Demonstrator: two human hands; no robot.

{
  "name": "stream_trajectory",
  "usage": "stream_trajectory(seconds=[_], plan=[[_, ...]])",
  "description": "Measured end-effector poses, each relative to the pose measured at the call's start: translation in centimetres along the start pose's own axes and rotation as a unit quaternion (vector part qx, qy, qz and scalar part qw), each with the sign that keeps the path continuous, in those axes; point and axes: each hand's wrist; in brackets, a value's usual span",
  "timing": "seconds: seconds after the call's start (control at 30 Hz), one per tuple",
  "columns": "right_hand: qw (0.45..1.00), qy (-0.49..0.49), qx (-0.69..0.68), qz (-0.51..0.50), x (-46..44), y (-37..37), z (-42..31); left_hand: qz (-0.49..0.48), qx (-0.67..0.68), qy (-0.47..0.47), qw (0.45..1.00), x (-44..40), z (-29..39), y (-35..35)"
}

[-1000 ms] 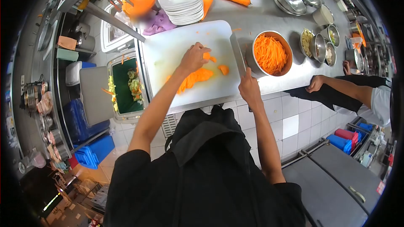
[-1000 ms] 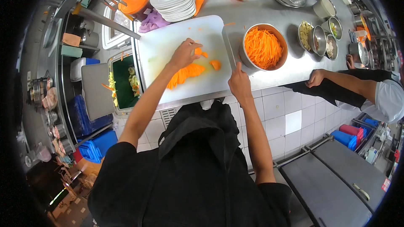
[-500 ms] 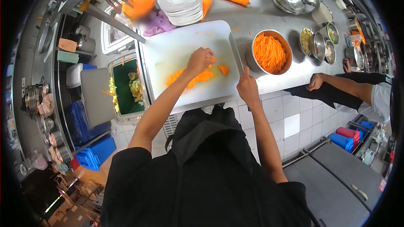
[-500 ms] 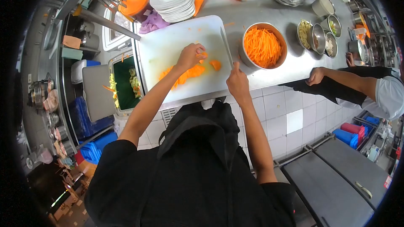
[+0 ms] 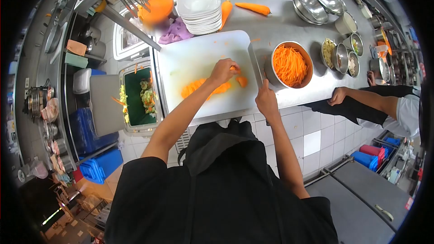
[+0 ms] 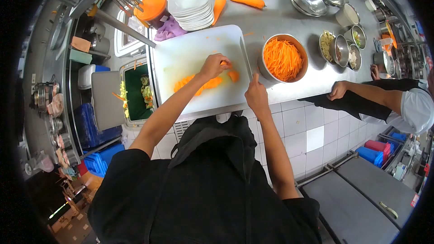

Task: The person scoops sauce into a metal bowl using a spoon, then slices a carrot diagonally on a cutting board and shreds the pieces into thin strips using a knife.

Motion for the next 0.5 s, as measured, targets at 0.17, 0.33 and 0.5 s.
stream_trajectory(seconds=[0.17,0.33,0.5], plan=[[1.000,0.023,0.000,-0.013,0.0,0.4,0.5,-0.002,-0.105,-0.050,0.993,0.3,2.8,-1.1],[1.000,0.014,0.009,-0.012,0.0,0.2,0.1,-0.001,-0.084,-0.043,0.996,0.2,1.4,-0.7],[1.000,0.018,0.005,-0.018,-0.1,0.0,-0.3,-0.009,-0.077,-0.050,0.996,0.2,1.5,-0.8]])
Point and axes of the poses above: each hand's wrist, its own x-axis away from the middle knuckle, its own y-axis out of the palm, z = x × y, and after that the axes turned 3 degrees about -y, right-handed
